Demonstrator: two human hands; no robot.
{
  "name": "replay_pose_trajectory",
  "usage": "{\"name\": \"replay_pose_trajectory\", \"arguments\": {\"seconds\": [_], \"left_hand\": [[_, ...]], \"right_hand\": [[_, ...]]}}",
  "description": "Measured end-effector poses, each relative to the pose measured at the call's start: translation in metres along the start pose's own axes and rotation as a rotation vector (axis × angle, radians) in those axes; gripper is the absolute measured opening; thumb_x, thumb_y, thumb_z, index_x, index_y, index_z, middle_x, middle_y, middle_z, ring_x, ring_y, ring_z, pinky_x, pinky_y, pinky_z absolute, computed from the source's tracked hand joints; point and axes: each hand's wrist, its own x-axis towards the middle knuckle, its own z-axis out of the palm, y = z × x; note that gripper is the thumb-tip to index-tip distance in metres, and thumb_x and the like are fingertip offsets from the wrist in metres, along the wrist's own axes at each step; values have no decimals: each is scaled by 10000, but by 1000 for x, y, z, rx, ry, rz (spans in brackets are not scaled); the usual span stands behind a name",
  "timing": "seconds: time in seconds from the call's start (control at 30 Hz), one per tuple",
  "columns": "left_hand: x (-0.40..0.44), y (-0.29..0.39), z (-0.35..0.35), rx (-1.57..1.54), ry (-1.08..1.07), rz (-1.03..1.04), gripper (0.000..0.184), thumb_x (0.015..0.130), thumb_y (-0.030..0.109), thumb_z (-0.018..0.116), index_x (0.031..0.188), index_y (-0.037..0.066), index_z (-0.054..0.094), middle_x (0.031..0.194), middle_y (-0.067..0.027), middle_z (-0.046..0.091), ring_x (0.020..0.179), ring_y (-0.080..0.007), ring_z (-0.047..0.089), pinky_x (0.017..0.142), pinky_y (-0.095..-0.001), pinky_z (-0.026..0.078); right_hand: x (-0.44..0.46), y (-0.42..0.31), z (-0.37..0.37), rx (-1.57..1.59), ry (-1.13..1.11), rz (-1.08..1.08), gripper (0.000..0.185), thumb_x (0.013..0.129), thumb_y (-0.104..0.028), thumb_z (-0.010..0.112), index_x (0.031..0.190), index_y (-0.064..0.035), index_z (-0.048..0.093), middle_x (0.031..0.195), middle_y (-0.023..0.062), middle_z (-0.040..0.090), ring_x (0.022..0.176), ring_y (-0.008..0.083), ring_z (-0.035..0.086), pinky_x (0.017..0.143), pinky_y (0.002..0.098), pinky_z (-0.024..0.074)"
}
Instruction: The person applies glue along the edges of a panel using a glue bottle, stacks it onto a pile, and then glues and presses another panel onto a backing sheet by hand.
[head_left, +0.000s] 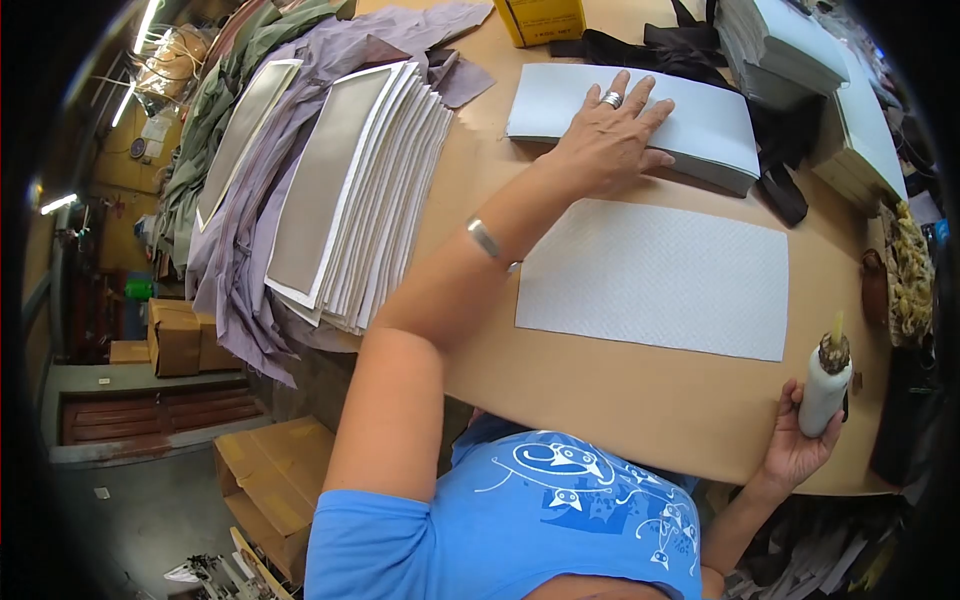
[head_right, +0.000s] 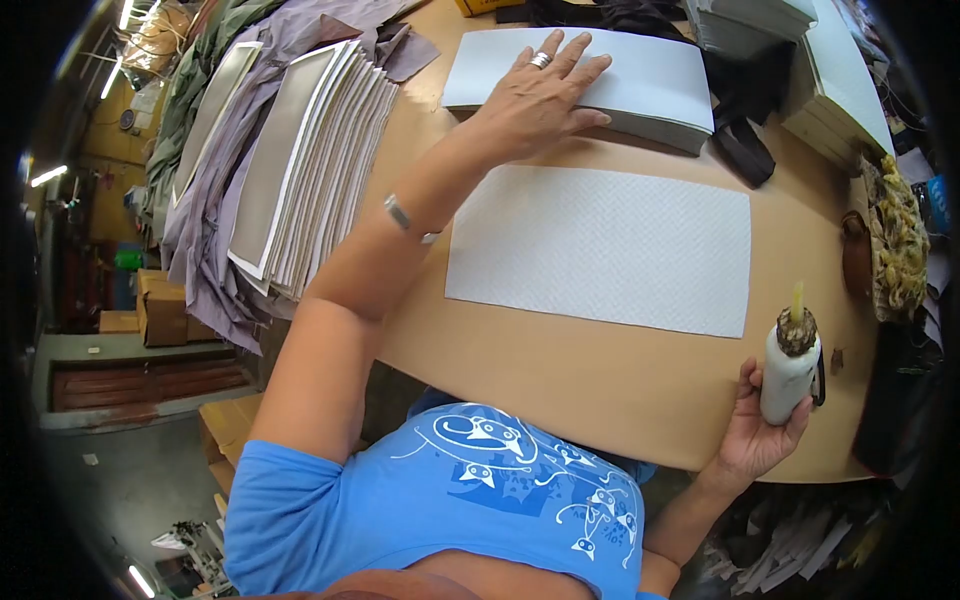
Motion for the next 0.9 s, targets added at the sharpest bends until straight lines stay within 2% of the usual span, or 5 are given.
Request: {"name": "replay_pose_trajectory", "arguments": {"seconds": [0.03, 0.23, 0.53, 0.73, 0.9], "left_hand": [[2, -2, 7, 54, -4, -6, 549, 810, 444, 458, 1255, 131, 384, 1327, -136, 314, 1220, -332, 293, 1016, -424, 226], [-1, -1, 7, 80, -17, 26, 501, 825, 430, 448, 1227, 132, 419, 1265, -131, 406, 1186, -289, 362, 991, -408, 275], [12, -4, -19, -144, -222, -45, 349, 857, 311, 435, 1163, 150, 489, 1242, -126, 433, 1140, -274, 412, 944, -372, 333], [6, -4, -6, 24, -125, 52, 401, 842, 333, 463, 1188, 131, 464, 1247, -145, 417, 1140, -280, 410, 946, -376, 328], [9, -36, -29, -419, -87, 22, 546, 785, 441, 532, 1201, 99, 442, 1226, -146, 438, 1131, -286, 416, 946, -357, 333]], "right_hand": [[0, 0, 0, 6, -5, -3, 425, 803, -222, 550, 1084, 76, 436, 877, 207, 552, 758, 300, 543, 887, 462, 400], [0, 0, 0, 14, 5, 2, 418, 805, -217, 550, 1081, 75, 436, 873, 205, 552, 760, 297, 539, 888, 463, 399], [1, 0, -2, 25, 7, 5, 414, 805, -213, 551, 1078, 76, 436, 870, 203, 543, 755, 292, 525, 896, 470, 391], [2, -1, -1, -7, 3, -2, 409, 804, -210, 551, 1079, 71, 440, 862, 197, 548, 750, 291, 526, 896, 468, 391], [1, -1, -2, -38, 25, 0, 403, 803, -213, 550, 1077, 64, 448, 882, 190, 559, 741, 296, 538, 887, 466, 398]]}}
